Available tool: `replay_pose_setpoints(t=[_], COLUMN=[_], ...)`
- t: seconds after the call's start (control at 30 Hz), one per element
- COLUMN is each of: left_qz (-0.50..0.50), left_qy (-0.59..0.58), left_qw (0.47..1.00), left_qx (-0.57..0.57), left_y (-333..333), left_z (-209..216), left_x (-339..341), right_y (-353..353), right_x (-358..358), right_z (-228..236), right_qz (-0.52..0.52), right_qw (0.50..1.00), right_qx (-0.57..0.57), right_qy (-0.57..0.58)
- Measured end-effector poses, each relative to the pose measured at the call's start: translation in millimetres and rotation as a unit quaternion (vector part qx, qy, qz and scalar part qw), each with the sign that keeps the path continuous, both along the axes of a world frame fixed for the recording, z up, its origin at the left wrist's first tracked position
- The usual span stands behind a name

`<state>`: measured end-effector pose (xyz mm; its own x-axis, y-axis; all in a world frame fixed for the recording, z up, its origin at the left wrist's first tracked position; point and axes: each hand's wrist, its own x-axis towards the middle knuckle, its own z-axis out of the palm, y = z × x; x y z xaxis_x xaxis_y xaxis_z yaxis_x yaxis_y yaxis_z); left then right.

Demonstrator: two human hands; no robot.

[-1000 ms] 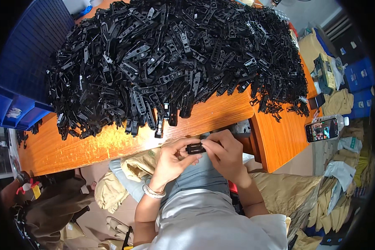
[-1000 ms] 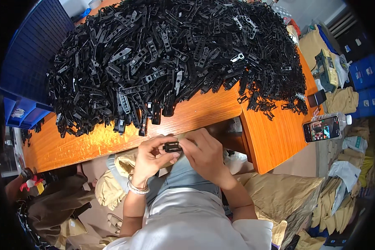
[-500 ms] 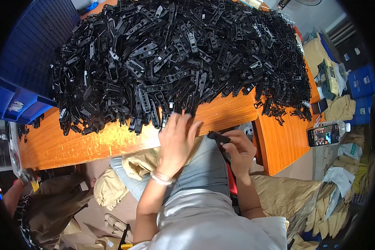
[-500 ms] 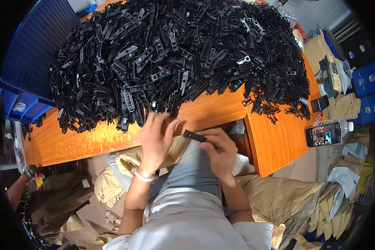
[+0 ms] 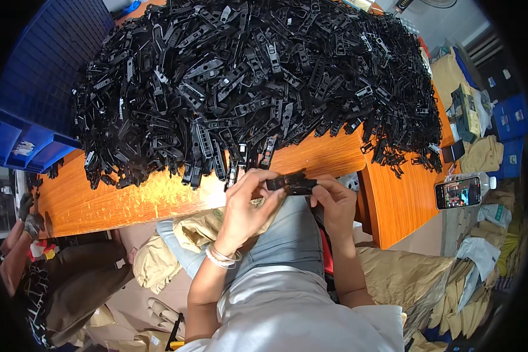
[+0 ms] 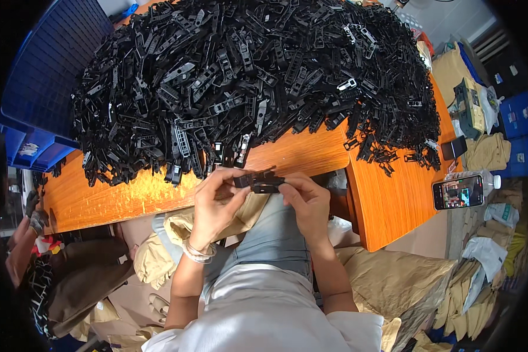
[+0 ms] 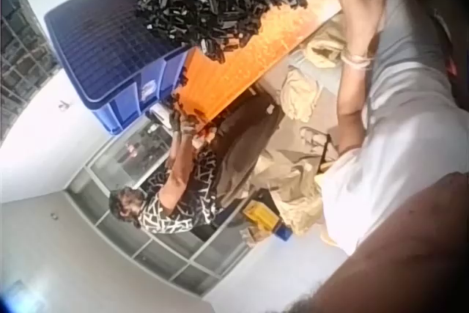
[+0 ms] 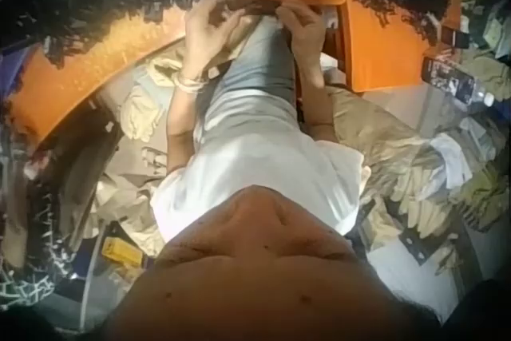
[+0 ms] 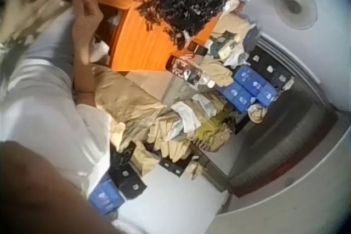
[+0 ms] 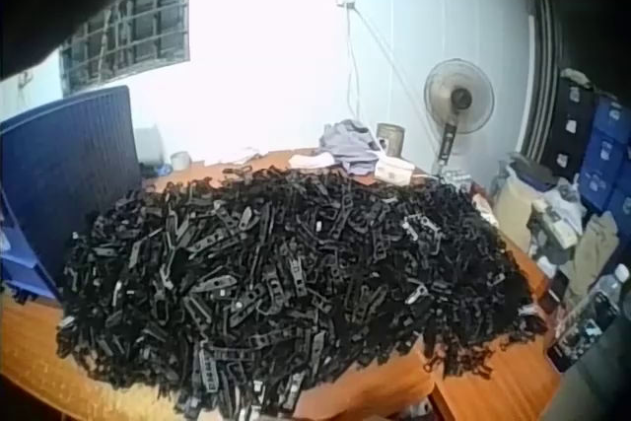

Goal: Sort through a large pile of black plastic components on a desk for assembly or packaging.

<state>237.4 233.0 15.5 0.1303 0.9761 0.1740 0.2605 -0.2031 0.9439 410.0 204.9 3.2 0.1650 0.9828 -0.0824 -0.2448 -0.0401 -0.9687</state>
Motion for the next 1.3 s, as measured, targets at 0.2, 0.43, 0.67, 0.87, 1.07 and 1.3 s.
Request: replay_pose_setpoints(t=[0.2, 0.43, 0.67, 0.87, 1.07, 1.3], left_qz=[-0.056, -0.05, -0.024, -0.056, -0.086, 0.03], left_qy=[-0.033, -0.042, -0.204, -0.297, -0.217, 0.059], left_qw=[0.998, 0.996, 0.956, 0.901, 0.959, 0.997], left_qx=[-0.007, -0.054, -0.208, -0.31, -0.162, 0.028], left_y=[-3.8, -11.3, -18.1, -24.1, -26.9, 2.9], left_z=[7.9, 1.8, 1.0, -0.5, -2.2, -4.6], left_x=[-7.9, -8.9, -11.8, -9.6, -18.3, -50.1], right_y=[0.8, -4.8, -8.6, -9.1, -7.1, -7.7], right_x=[-5.0, -13.7, -18.2, -28.4, -36.4, -38.6], right_z=[8.2, 15.9, 16.5, 7.4, 16.0, -1.7], right_qz=[0.009, -0.005, 0.037, 0.064, 0.118, 0.066], right_qw=[0.998, 0.997, 0.994, 0.981, 0.992, 0.997], right_qx=[-0.023, -0.044, 0.01, 0.076, -0.008, -0.044], right_qy=[-0.058, -0.063, -0.099, -0.164, -0.043, -0.018])
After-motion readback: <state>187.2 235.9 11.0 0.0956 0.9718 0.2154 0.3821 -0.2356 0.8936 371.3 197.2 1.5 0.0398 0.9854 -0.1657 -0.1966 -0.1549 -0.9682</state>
